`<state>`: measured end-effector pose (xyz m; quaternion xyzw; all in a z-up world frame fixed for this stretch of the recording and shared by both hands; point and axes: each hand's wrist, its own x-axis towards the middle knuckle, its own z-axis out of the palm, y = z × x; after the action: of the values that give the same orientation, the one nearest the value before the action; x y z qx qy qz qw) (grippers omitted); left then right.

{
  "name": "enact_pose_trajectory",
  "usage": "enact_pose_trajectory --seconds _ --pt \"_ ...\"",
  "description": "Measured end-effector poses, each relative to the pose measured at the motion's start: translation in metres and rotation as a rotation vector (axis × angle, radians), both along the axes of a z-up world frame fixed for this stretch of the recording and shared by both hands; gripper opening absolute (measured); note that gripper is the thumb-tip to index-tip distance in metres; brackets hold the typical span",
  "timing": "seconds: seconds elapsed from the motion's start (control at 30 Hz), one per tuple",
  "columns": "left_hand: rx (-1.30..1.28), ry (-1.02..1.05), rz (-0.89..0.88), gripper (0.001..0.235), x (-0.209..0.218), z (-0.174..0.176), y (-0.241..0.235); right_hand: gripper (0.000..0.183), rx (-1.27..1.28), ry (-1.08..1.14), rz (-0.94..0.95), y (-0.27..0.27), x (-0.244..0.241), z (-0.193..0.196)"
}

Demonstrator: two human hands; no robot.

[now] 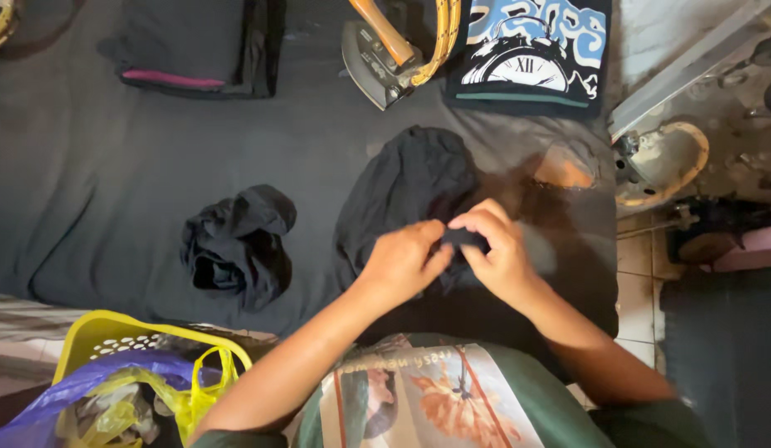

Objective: The person irons several dark-colored t-shirts and a pair of shorts on a dark ironing board. They retrieve items from a yellow laundry basket, smooth them out, and use a steam iron to press the fabric before folding them and placing them on the board.

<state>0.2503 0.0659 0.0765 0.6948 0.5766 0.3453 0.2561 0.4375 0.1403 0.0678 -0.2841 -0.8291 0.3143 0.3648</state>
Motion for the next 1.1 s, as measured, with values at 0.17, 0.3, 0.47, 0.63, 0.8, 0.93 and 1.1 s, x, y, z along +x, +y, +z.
enact_pose_trajectory --seconds 0.17,0.3,0.47,0.63,0.8,0.93,1.1 --pt "0.402 0.282 0.077 0.034 -0.002 0.025 0.022 0.034 0.125 0.019 -0.020 0.009 -0.015 0.021" --pt "0.561 0.576 0.124 0.019 -0.002 0.048 0.050 0.033 0.134 -0.003 -0.161 0.032 -0.028 0.033" --pt "0.741 1.168 0.396 0.009 -0.062 0.091 0.114 0.046 0.537 -0.352 -0.345 0.094 0.006 0.059" --pt "0.597 1.308 0.612 0.021 -0.196 0.124 0.163 0.040 0.240 -0.500 -0.544 0.183 0.098 0.059" --pt "0.650 0.938 0.548 0.007 -0.274 0.114 0.182 0.030 -0.042 -0.458 -0.409 0.230 0.193 0.098" --pt "0.596 0.670 0.448 0.015 -0.264 0.102 0.192 0.017 -0.386 -0.334 -0.495 0.216 0.188 0.136" --pt "0.535 0.463 0.362 0.024 -0.250 0.103 0.195 0.021 -0.638 0.282 -0.314 0.187 0.169 0.146"
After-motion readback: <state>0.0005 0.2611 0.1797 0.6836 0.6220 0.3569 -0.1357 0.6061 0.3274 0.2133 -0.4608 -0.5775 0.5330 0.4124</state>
